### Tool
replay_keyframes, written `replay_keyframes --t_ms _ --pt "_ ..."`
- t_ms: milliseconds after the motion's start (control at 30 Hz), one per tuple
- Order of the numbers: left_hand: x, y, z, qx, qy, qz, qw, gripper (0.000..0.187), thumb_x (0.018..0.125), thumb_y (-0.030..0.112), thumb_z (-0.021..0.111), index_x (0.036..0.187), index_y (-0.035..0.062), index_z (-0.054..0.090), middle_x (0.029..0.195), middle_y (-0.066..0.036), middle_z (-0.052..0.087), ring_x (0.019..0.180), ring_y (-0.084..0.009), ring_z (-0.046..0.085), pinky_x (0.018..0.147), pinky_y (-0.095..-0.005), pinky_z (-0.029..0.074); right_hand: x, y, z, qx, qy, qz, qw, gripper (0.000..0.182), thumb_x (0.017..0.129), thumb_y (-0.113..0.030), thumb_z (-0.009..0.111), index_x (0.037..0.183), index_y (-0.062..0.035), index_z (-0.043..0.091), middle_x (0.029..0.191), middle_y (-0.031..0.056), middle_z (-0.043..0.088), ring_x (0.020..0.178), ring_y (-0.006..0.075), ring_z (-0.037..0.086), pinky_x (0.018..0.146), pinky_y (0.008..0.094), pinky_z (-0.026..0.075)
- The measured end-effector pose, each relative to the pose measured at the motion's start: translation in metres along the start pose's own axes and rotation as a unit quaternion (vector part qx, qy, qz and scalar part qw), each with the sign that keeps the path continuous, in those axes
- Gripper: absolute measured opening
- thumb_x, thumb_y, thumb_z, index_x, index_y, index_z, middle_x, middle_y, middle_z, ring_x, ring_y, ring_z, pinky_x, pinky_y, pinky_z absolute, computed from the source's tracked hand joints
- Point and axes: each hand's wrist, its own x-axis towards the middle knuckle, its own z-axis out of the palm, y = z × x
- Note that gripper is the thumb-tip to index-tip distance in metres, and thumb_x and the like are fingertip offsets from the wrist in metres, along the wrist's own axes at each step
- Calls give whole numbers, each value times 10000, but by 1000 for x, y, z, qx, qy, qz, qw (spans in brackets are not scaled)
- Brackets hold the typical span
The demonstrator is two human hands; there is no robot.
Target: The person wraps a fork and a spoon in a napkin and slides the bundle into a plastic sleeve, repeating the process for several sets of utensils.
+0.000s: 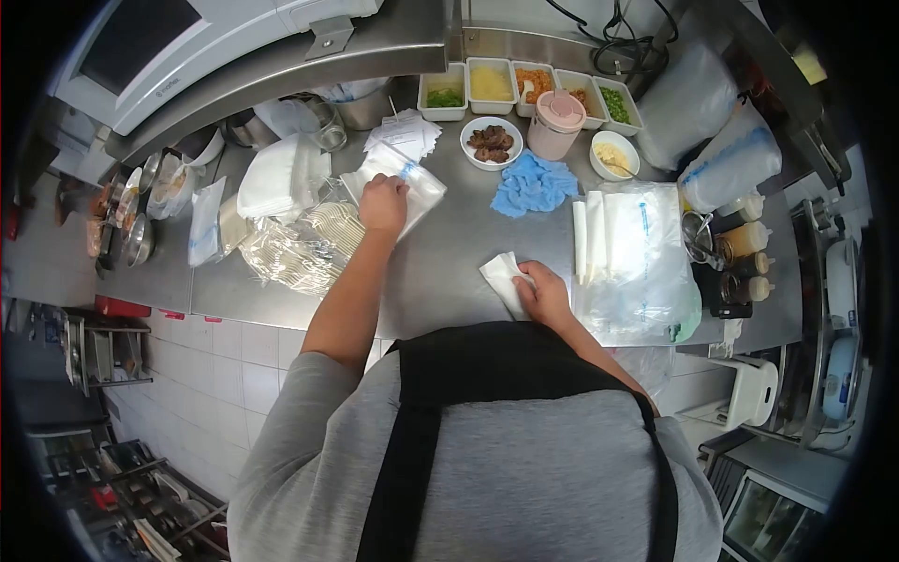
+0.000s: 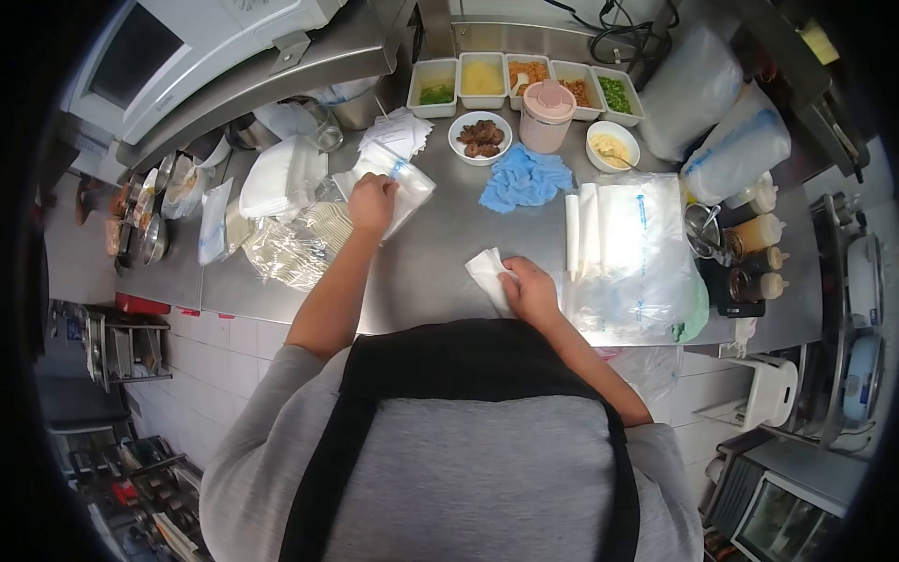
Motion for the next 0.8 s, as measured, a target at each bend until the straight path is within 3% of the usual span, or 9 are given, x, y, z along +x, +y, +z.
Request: replay_keyframes --t_ms 67,167,267,333,433,567,633,700,800 --pt "1 -5 3 -103 24 -42 994 183 821 171 686 858 -7 666 935 -125 639 842 -245 627 735 -362 515 -1 -1 -1 7 3 3 1000 183 835 -135 631 982 -30 603 952 179 643 837 378 624 716 417 502" --pt "-3 -30 11 -273 60 -44 959 172 848 126 658 995 40 634 1056 -139 620 829 -244 628 720 -341 528 -2 1 -2 5 3 -7 1000 188 841 -130 621 1002 -35 597 960 179 641 855 382 620 731 420 500" --pt "-34 -32 -15 -597 125 -146 779 236 892 108 615 1107 46 541 1032 -126 606 850 -222 618 728 -335 525 -1 -3 -2 48 24 -5 999 220 845 -113 605 1054 -45 585 992 183 633 876 389 613 750 428 494" --pt "-62 -48 -35 -624 145 -246 728 305 943 227 567 1166 55 452 1007 -98 580 863 -218 610 742 -367 526 0 -11 -3 77 47 -5 996 246 848 -85 583 1092 -54 575 1017 185 622 888 393 606 760 435 489" --pt "-90 -50 -82 -712 170 -365 575 364 958 345 528 1167 59 447 1000 -78 566 863 -200 603 730 -349 519 0 -24 -7 77 56 -26 995 291 850 -22 537 1134 -74 566 1043 190 601 903 397 595 769 446 481" --pt "-87 -67 -102 -604 89 -366 703 415 932 450 545 1049 53 565 923 -62 596 803 -159 597 692 -295 505 2 -34 -20 54 -16 -48 997 354 828 59 492 1112 -118 608 1014 189 579 890 389 588 770 438 474" --pt "-82 -78 -105 -596 74 -350 719 305 921 319 588 1039 38 583 925 -64 623 795 -155 608 723 -290 519 0 -36 -20 67 -39 -37 996 374 808 89 483 1065 -130 645 978 182 570 868 379 584 766 418 472" --pt "-77 -88 -110 -588 59 -332 735 206 910 189 631 1029 24 600 927 -65 651 787 -151 619 754 -285 534 -2 -39 -20 88 -55 -22 994 385 786 109 480 1008 -134 681 945 174 560 845 366 580 761 393 470" --pt "-57 -107 -129 -693 142 -243 664 150 896 87 629 1026 18 600 957 -67 655 857 -159 635 815 -300 536 -9 -44 -13 83 -38 -31 995 371 767 123 478 952 -110 700 926 167 542 831 351 568 748 366 464"
